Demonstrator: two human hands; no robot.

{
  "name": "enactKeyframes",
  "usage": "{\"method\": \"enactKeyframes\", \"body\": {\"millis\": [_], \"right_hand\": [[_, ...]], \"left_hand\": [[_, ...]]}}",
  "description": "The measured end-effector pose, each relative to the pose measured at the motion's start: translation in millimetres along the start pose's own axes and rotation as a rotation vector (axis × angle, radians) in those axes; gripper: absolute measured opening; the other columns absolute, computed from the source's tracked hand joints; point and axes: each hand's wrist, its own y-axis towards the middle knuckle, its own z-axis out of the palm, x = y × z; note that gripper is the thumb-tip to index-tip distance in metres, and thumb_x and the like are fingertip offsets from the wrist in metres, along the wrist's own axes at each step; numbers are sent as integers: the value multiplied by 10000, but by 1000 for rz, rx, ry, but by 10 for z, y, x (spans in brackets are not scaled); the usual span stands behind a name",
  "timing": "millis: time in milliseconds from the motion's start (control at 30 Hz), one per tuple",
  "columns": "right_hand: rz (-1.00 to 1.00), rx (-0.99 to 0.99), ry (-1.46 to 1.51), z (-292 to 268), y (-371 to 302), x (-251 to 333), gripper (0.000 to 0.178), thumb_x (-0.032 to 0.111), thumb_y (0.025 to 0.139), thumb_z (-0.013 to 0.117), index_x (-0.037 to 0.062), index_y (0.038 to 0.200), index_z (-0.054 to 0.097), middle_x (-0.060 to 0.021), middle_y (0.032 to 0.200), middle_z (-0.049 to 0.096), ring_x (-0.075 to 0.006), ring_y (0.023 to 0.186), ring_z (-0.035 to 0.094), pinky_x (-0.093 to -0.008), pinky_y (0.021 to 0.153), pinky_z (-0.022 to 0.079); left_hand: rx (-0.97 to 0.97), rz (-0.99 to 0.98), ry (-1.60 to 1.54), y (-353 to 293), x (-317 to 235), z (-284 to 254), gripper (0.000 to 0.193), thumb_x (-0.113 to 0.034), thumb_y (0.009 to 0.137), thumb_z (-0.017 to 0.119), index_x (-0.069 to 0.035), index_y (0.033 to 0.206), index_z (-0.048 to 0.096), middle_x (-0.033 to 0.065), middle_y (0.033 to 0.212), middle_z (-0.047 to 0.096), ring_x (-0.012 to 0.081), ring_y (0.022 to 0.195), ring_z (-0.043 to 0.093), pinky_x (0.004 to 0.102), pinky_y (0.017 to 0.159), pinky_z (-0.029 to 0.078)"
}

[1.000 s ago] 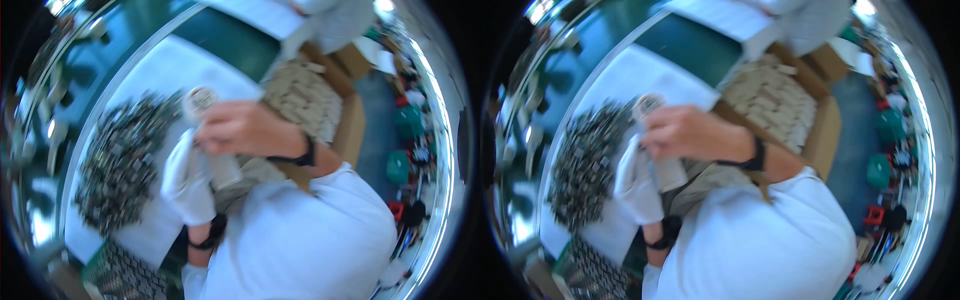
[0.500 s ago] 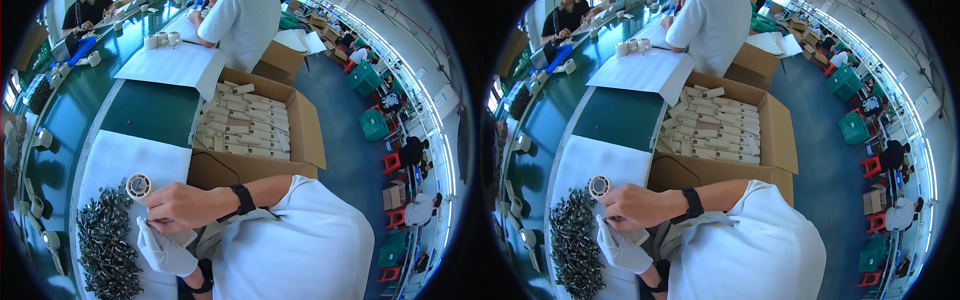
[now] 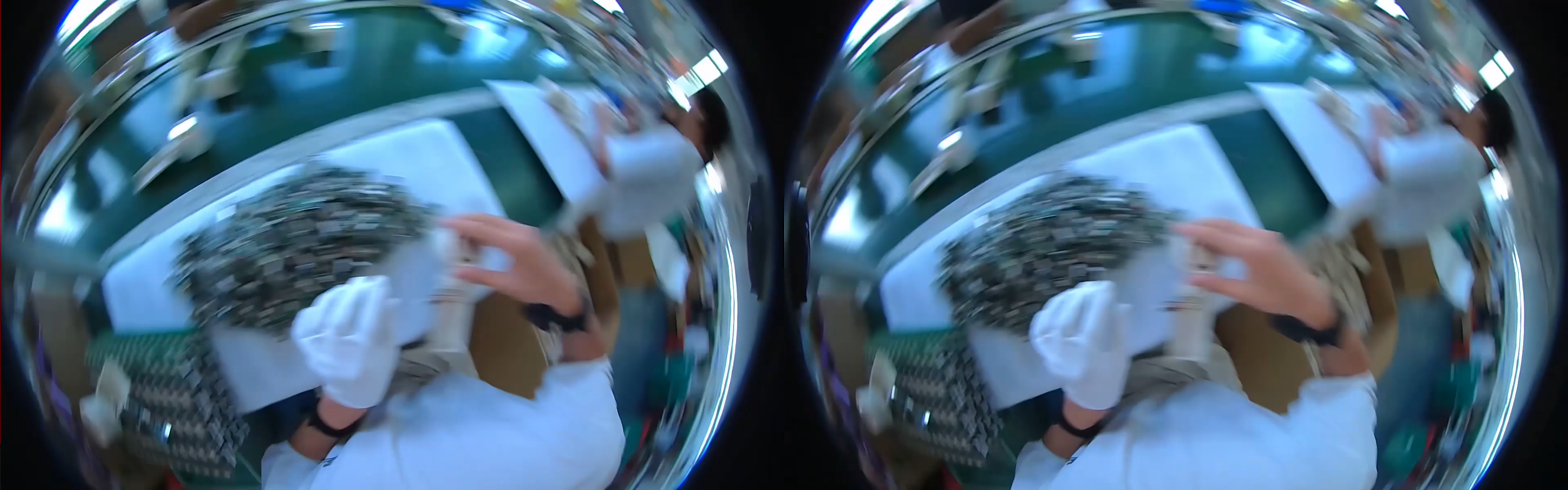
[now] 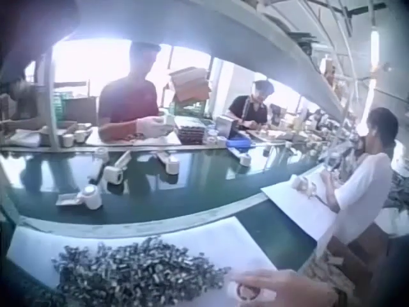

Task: Manually assemble small circuit boards into plastic housings and sort them into trays at a factory workstation.

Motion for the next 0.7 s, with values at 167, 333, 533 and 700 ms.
{"method": "enactKeyframes", "body": {"millis": [167,333,533,700], "right_hand": [[90,-122,93,-528,880,-362,559,256,943,739,73,1440,562,-65,1227,658,-146,1035,642,-288,850,541],[112,-286,-60,-453,2854,-967,581,462,938,713,56,1344,625,-85,1077,692,-164,895,657,-303,795,552],[346,-231,-705,33,3900,-1457,578,559,966,593,60,1249,657,-214,1107,702,-391,999,680,-449,912,541],[-415,-102,-615,526,4278,-278,453,393,1006,578,52,1301,621,-208,1263,645,-393,1204,598,-452,1044,467]], "left_hand": [[-29,-222,53,-26,99,-106,443,-140,779,776,-144,1215,698,32,1179,618,228,1022,611,405,877,451],[143,-163,26,-156,136,-32,455,-113,825,623,-67,1277,639,32,1157,569,198,951,583,381,816,435],[118,-121,2,-191,142,38,488,-126,837,589,-40,1317,603,40,1158,548,182,1004,572,368,814,435],[163,-104,8,-172,103,53,462,-152,834,582,-51,1284,612,34,1113,545,174,1023,568,354,815,441]]}}
